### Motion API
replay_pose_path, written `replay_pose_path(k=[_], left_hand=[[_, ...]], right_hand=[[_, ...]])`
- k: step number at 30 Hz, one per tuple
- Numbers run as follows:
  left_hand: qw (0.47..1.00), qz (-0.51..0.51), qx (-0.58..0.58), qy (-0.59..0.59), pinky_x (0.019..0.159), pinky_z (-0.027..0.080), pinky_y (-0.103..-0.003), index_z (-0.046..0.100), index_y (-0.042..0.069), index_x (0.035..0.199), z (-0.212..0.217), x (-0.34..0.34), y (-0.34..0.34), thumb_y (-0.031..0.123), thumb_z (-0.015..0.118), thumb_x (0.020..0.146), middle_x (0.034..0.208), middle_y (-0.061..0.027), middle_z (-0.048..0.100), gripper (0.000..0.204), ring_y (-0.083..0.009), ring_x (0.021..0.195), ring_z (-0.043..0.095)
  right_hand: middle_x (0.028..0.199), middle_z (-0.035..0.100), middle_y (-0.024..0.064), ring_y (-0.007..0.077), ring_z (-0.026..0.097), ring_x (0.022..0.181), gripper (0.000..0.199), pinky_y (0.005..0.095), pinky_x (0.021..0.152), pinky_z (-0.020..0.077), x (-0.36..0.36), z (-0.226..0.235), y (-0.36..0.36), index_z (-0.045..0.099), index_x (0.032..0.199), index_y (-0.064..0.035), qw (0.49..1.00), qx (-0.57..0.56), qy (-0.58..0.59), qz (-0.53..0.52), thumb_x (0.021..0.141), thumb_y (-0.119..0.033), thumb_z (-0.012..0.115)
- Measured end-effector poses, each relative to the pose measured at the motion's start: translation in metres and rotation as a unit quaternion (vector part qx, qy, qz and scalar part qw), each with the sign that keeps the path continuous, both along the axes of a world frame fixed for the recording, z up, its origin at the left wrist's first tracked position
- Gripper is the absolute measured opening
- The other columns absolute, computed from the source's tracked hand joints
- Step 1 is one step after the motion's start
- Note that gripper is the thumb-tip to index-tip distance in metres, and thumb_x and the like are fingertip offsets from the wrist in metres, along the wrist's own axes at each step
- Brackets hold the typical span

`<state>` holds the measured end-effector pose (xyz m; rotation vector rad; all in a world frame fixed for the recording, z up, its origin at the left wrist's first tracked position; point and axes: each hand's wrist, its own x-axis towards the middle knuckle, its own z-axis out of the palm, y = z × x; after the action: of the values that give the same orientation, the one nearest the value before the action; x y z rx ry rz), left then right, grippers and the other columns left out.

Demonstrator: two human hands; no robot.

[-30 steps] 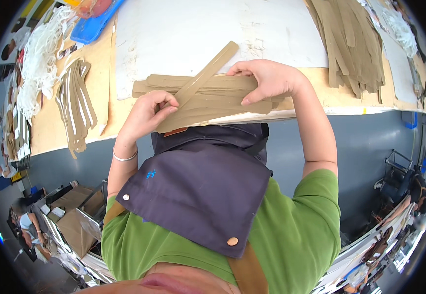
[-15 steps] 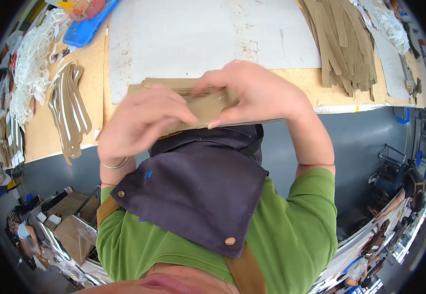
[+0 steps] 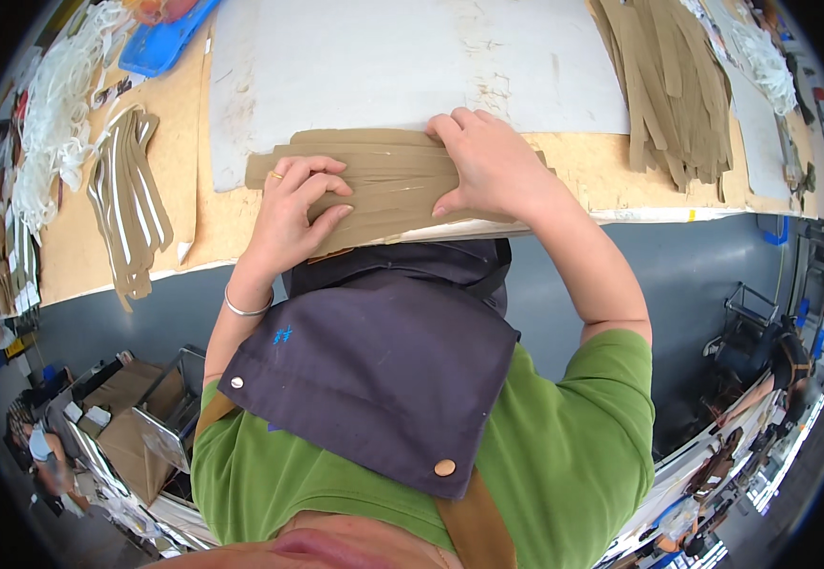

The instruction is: Applying adhesive strips and assembling flat leather or fabric components for goods manufacturing.

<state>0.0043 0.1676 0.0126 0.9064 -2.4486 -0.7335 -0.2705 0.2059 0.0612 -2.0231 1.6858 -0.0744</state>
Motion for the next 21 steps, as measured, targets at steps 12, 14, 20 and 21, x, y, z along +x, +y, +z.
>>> replay_pose_path(k=[12,14,20,21], left_hand=[[0.997,0.029,-0.038,0.057,0.083,0.039,-0.036,0.066,0.016,0.086,-0.009,0.000,0.004,0.013,0.077,0.076,0.106,0.0041,0.063,0.015,-0.0205,0.101,0.055],[0.997,0.031,-0.041,0.057,0.083,0.040,-0.036,0.066,0.016,0.085,-0.010,0.000,0.004,0.014,0.077,0.076,0.105,0.0041,0.063,0.015,-0.0205,0.101,0.055],[0.997,0.034,-0.048,0.052,0.084,0.042,-0.036,0.066,0.013,0.085,-0.011,0.000,0.005,0.013,0.079,0.074,0.107,0.0019,0.065,0.016,-0.0225,0.099,0.055],[0.997,0.035,-0.052,0.048,0.084,0.042,-0.036,0.066,0.013,0.084,-0.011,0.000,0.005,0.013,0.079,0.075,0.107,0.0018,0.065,0.016,-0.0226,0.099,0.055]], right_hand=[[0.103,0.063,0.0129,0.0306,0.058,0.105,0.059,0.0395,0.089,0.0457,0.004,0.009,0.001,0.058,0.104,-0.0054,0.994,0.040,0.090,0.043,0.060,-0.031,0.088],[0.102,0.064,0.0143,0.0322,0.059,0.104,0.059,0.0407,0.088,0.0470,0.004,0.006,0.007,0.058,0.108,-0.0041,0.994,-0.008,0.091,0.068,0.063,-0.031,0.086],[0.097,0.063,0.0171,0.0356,0.062,0.097,0.051,0.0437,0.083,0.0511,0.011,0.007,0.015,0.060,0.103,-0.0011,0.994,0.075,0.082,0.015,0.070,-0.034,0.081],[0.097,0.063,0.0177,0.0360,0.062,0.096,0.049,0.0440,0.083,0.0513,0.012,0.008,0.016,0.060,0.103,-0.0008,0.990,0.102,0.094,0.005,0.070,-0.033,0.080]])
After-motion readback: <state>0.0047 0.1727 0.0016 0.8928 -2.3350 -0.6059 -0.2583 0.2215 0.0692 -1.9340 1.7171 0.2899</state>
